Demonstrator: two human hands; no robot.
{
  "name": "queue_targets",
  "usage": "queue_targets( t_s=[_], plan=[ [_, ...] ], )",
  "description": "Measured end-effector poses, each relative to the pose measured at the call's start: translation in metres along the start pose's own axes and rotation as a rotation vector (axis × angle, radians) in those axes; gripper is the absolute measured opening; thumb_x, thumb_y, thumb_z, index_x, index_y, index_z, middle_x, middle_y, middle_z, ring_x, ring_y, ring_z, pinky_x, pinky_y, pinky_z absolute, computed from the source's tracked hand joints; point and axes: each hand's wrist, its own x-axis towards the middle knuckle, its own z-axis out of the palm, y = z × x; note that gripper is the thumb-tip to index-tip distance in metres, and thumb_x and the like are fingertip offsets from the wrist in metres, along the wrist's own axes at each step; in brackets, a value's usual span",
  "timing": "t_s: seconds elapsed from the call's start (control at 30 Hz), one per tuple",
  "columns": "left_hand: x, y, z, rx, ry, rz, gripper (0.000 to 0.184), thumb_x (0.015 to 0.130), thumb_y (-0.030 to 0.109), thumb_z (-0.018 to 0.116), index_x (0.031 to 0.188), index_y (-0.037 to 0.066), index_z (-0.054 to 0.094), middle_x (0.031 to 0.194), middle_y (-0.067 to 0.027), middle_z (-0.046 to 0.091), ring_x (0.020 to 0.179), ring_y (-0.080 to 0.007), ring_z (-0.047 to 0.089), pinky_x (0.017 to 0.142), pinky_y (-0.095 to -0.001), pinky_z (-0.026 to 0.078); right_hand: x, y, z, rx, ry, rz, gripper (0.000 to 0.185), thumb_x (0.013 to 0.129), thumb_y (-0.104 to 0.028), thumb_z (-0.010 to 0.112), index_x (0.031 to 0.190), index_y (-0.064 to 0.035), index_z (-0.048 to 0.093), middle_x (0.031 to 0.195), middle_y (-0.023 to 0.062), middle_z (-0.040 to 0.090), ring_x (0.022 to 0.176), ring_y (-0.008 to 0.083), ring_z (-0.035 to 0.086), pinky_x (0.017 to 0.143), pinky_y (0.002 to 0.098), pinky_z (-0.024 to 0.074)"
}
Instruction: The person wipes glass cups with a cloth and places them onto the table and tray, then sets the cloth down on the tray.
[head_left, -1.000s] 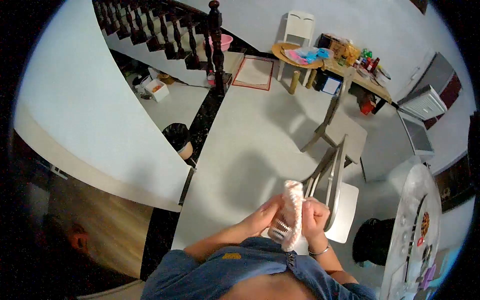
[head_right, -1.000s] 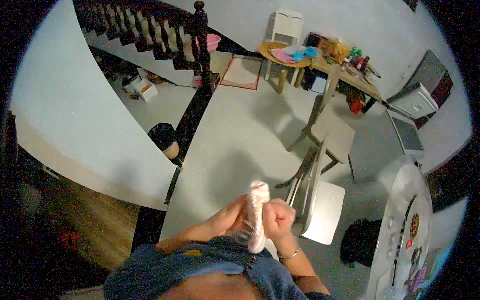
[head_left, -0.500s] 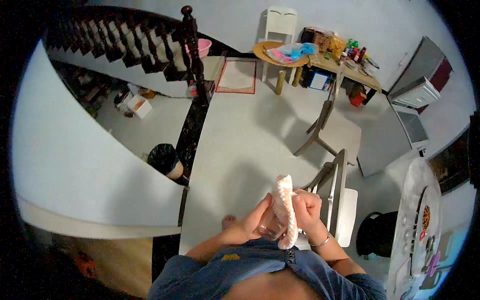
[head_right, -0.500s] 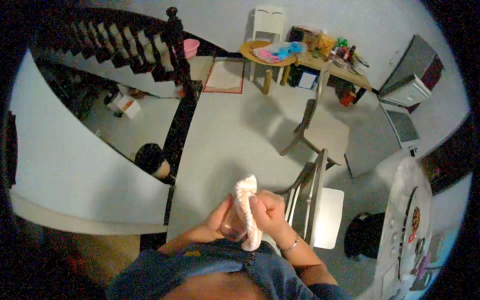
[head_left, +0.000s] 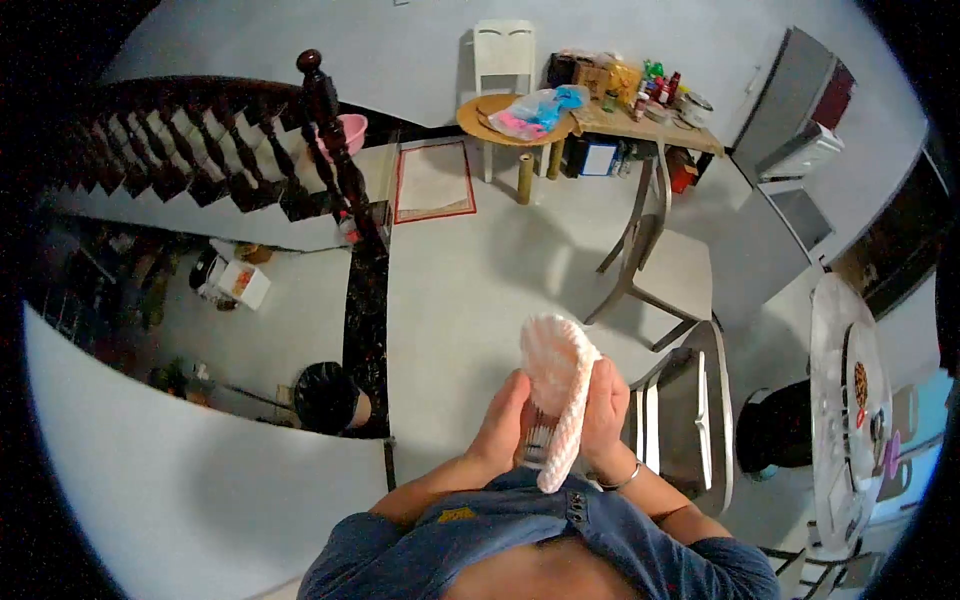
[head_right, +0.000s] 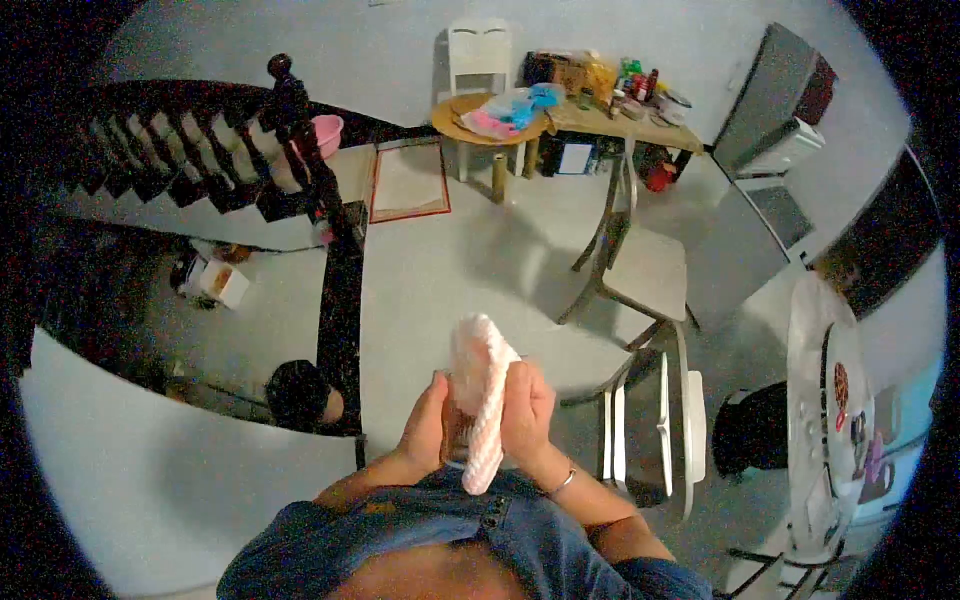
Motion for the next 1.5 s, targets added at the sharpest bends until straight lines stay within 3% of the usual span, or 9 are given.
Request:
queue_targets(
  t_s=[0.33,0.53,0.57,0.67,0.8,1.0,1.1,1.2,1.5],
  plan=[
    [0.048,0.016,-0.019,0.421,0.092,0.578,0.051,0.086,0.033,0.036,0.119,-0.003,0.021,0.115,-0.015,0.035,0.1,-0.0196,0.041,0.084,-0.0307,0.036,0.025,0.03,0.019,-0.299,-0.065,-0.113,0.044,0.086,-0.026,0.035,0.12,0.001,0.028,0.111,0.0157,0.044,0.104,0.0226,0.043,0.087,0.0321,0.0336],
    [0.092,0.023,-0.026,0.858,0.09,1.065,0.067,0.078,0.033,0.049,0.121,-0.006,0.015,0.113,-0.0188,0.036,0.103,-0.0257,0.04,0.089,-0.0357,0.033,0.061,0.056,0.005,0.11,0.032,0.352,0.045,0.088,-0.033,0.03,0.122,-0.004,0.03,0.121,0.0097,0.037,0.11,0.0198,0.038,0.091,0.0323,0.0313],
    [0.1,0.018,-0.036,0.792,0.024,1.026,0.084,0.067,0.039,0.066,0.119,-0.006,0.018,0.111,-0.0192,0.037,0.1,-0.0269,0.043,0.085,-0.0383,0.035,0.063,0.044,-0.001,-0.78,-0.138,0.017,0.041,0.088,-0.029,0.032,0.12,-0.0033,0.033,0.119,0.01,0.04,0.107,0.0205,0.042,0.089,0.0326,0.0355],
    [0.129,0.02,-0.051,0.979,0.017,1.109,0.087,0.063,0.045,0.068,0.117,-0.006,0.023,0.107,-0.0205,0.043,0.096,-0.0303,0.046,0.083,-0.04,0.037,0.095,0.073,-0.015,0.141,-0.018,0.438,0.035,0.087,-0.022,0.036,0.113,0.0006,0.04,0.111,0.0092,0.048,0.1,0.0186,0.046,0.086,0.0316,0.0369],
    [0.163,0.043,-0.039,1.235,-0.102,1.167,0.093,0.062,0.045,0.068,0.121,-0.002,0.015,0.106,-0.0196,0.043,0.094,-0.0284,0.048,0.08,-0.0392,0.04,0.132,0.087,-0.036,-0.112,-0.165,0.3,0.044,0.076,-0.023,0.055,0.113,-0.0028,0.042,0.109,0.0105,0.05,0.099,0.021,0.048,0.085,0.0331,0.0377],
    [0.221,0.051,0.0,1.169,-0.274,1.168,0.091,0.053,0.043,0.075,0.115,-0.005,0.029,0.104,-0.0229,0.045,0.093,-0.0344,0.049,0.079,-0.0413,0.04,0.176,0.09,-0.092,-0.57,-0.326,-0.093,0.05,0.071,-0.024,0.061,0.112,-0.0048,0.043,0.108,0.0121,0.051,0.101,0.0247,0.048,0.085,0.0342,0.0378],
    [0.247,0.043,0.008,1.137,-0.344,1.018,0.092,0.053,0.04,0.076,0.117,-0.004,0.027,0.103,-0.0215,0.046,0.092,-0.033,0.049,0.08,-0.0384,0.041,0.184,0.078,-0.11,-0.454,-0.21,0.253,0.042,0.076,-0.024,0.055,0.111,-0.0041,0.044,0.108,0.0151,0.05,0.1,0.027,0.048,0.084,0.0349,0.0382],
    [0.264,0.037,0.013,1.007,-0.391,0.852,0.091,0.055,0.038,0.075,0.118,-0.004,0.025,0.104,-0.0181,0.046,0.092,-0.0271,0.05,0.078,-0.035,0.042,0.182,0.068,-0.125,-0.884,-0.094,0.094,0.035,0.082,-0.024,0.045,0.109,-0.0028,0.045,0.106,0.0175,0.05,0.096,0.0272,0.049,0.08,0.0357,0.0391],
    [0.314,0.028,0.021,0.752,-0.489,0.366,0.077,0.072,0.03,0.064,0.124,0.001,0.016,0.107,-0.0137,0.041,0.091,-0.0188,0.045,0.079,-0.0294,0.038,0.209,0.031,-0.141,-0.467,0.288,-0.017,0.034,0.085,-0.024,0.037,0.106,0.0014,0.046,0.092,0.0134,0.053,0.084,0.02,0.051,0.074,0.0306,0.0402]
  ],
)
